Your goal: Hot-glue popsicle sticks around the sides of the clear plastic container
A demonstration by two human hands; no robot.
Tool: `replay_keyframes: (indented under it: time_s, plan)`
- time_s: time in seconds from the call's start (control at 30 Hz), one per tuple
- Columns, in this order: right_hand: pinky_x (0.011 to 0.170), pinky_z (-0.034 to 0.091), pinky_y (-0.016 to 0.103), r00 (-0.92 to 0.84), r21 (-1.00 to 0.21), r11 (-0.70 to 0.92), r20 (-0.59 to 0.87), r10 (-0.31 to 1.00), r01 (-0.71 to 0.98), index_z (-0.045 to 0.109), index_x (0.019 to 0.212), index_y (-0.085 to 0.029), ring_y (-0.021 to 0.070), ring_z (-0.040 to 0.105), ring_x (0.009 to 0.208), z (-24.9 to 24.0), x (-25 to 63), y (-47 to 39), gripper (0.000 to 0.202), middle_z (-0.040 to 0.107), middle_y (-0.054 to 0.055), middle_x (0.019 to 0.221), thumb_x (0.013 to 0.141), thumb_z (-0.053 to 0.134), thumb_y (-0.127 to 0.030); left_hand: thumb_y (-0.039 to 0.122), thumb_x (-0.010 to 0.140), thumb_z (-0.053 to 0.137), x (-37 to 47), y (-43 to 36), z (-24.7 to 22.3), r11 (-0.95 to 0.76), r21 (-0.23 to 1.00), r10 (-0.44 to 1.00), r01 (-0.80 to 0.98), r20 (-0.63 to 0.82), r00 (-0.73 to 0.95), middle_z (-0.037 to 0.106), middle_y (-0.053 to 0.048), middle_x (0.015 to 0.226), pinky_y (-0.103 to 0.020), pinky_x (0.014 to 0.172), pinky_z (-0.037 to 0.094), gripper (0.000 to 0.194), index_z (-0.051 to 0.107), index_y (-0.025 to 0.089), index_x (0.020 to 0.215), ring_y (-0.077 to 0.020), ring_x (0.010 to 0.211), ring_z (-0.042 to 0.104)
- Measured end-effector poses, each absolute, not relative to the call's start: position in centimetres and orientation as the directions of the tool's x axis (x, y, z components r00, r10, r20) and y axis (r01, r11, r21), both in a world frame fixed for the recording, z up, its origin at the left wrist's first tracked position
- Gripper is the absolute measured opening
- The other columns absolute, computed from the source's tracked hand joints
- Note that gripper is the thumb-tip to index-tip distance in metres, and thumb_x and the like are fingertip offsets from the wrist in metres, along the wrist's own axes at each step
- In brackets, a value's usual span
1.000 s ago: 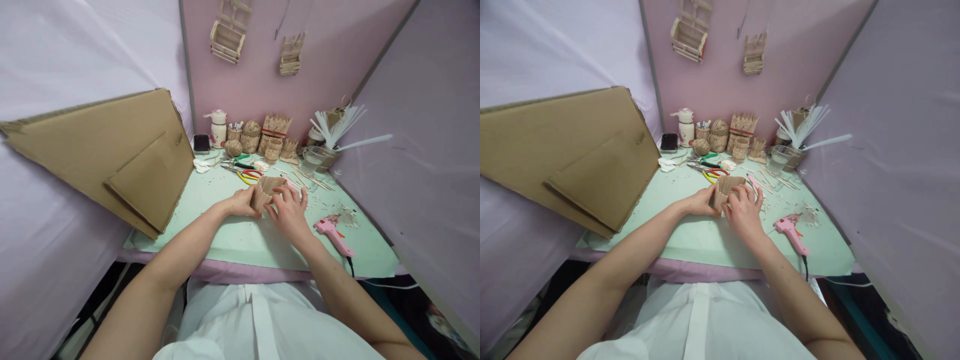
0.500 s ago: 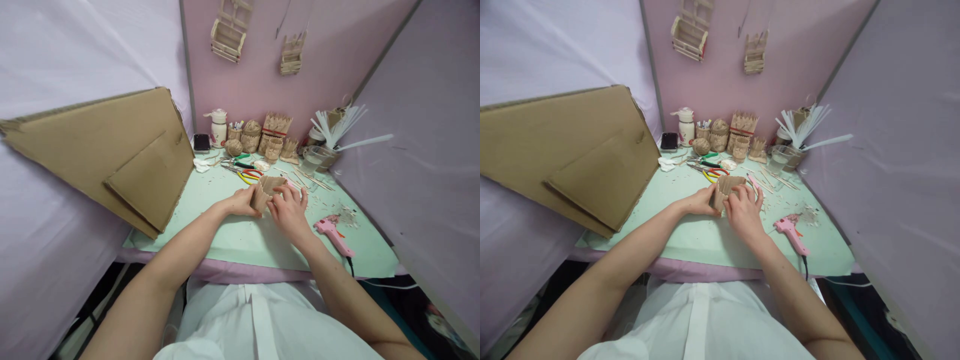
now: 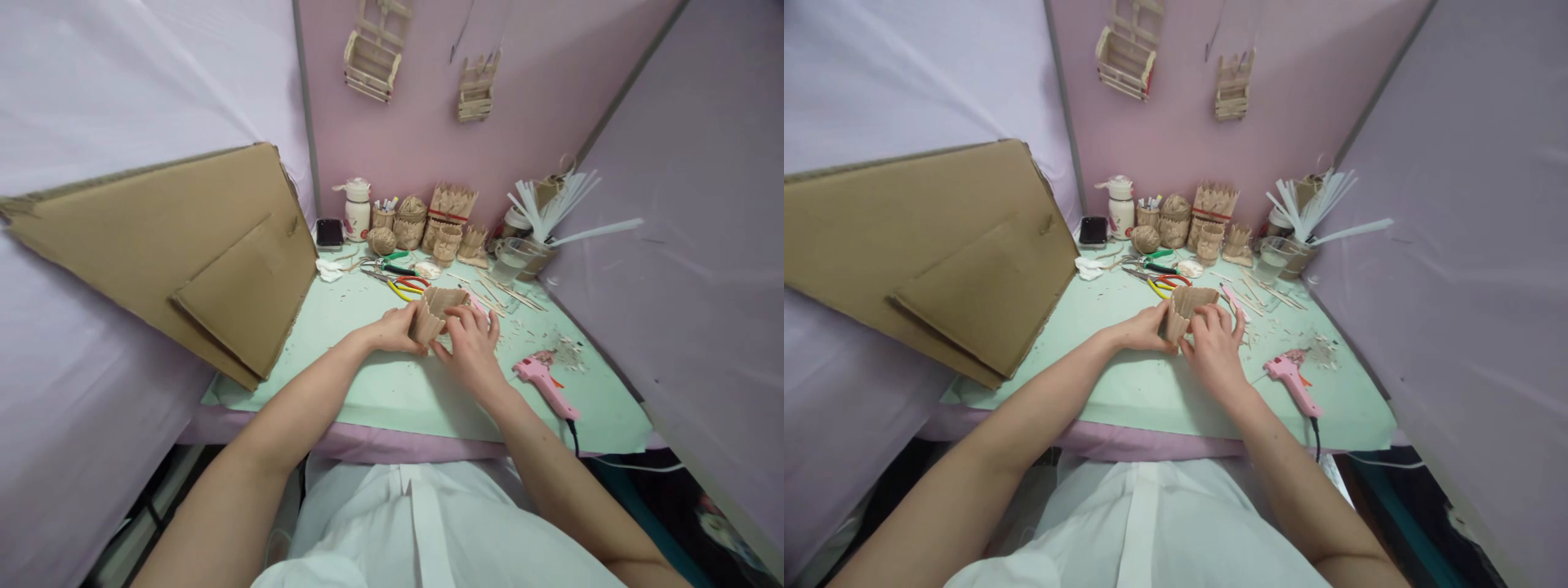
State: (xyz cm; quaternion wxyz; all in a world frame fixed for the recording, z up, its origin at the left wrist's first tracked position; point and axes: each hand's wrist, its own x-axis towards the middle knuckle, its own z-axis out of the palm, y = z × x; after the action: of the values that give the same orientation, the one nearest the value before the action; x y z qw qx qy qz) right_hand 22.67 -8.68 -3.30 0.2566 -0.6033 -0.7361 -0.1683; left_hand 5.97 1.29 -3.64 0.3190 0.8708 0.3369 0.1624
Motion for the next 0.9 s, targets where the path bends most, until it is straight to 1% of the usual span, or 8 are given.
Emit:
replay_keyframes:
  time_s: [0.2,0.33,0.63,0.7,0.77,0.9]
  plan:
    - [0.114,0.015,0.061,-0.124,-0.081,0.199,0.541,0.832,0.977,0.054,0.091,-0.021,0.0323,0.045,0.127,-3.7,22.7,-8.7,0.014,0.062,0.013,0.125,0.079,0.061,-0.021,0.045,0.058,0.08,6.0,1.3,-3.6,-0.577,0.666,0.682,0.473,0.074,0.728,0.062,-0.014,0.127,-0.045,0.094,0.049,0.09,0.04,0.017,0.133,-0.0379,0.117,0.059]
    - [0.113,0.015,0.061,-0.121,-0.085,0.199,0.548,0.828,0.976,0.053,0.091,-0.022,0.0325,0.045,0.127,-3.7,22.7,-8.8,0.014,0.062,0.013,0.126,0.079,0.06,-0.02,0.045,0.059,0.079,6.0,1.2,-3.6,-0.578,0.664,0.681,0.474,0.071,0.729,0.061,-0.015,0.127,-0.046,0.094,0.048,0.09,0.039,0.016,0.134,-0.038,0.117,0.059]
    - [0.114,0.015,0.06,-0.117,-0.082,0.19,0.541,0.833,0.978,0.055,0.092,-0.022,0.0315,0.045,0.127,-3.6,22.6,-8.8,0.015,0.062,0.012,0.125,0.078,0.06,-0.021,0.044,0.058,0.081,5.9,1.7,-4.3,-0.593,0.663,0.675,0.457,0.098,0.732,0.062,-0.014,0.128,-0.045,0.093,0.049,0.091,0.04,0.018,0.134,-0.0369,0.116,0.06]
    - [0.115,0.015,0.059,-0.127,-0.07,0.194,0.538,0.834,0.979,0.056,0.096,-0.021,0.0315,0.044,0.127,-3.6,22.7,-8.8,0.019,0.062,0.013,0.126,0.078,0.06,-0.022,0.043,0.055,0.083,5.8,2.0,-4.7,-0.607,0.654,0.665,0.451,0.108,0.739,0.06,-0.014,0.13,-0.046,0.095,0.048,0.093,0.041,0.018,0.134,-0.0374,0.117,0.059]
    - [0.115,0.015,0.058,-0.143,-0.051,0.201,0.535,0.833,0.978,0.056,0.104,-0.02,0.0314,0.044,0.128,-3.5,23.0,-8.9,0.027,0.06,0.014,0.127,0.077,0.061,-0.022,0.041,0.051,0.086,5.7,2.5,-5.2,-0.613,0.659,0.651,0.436,0.109,0.751,0.06,-0.014,0.13,-0.047,0.097,0.048,0.096,0.042,0.019,0.134,-0.0375,0.118,0.058]
    - [0.116,0.013,0.057,-0.163,-0.037,0.215,0.532,0.831,0.976,0.053,0.12,-0.019,0.0309,0.043,0.13,-3.2,23.5,-9.3,0.045,0.057,0.015,0.13,0.076,0.06,-0.018,0.038,0.047,0.088,5.5,3.1,-5.6,-0.586,0.725,0.623,0.361,0.119,0.773,0.06,-0.012,0.13,-0.045,0.1,0.047,0.102,0.042,0.02,0.136,-0.0352,0.12,0.057]
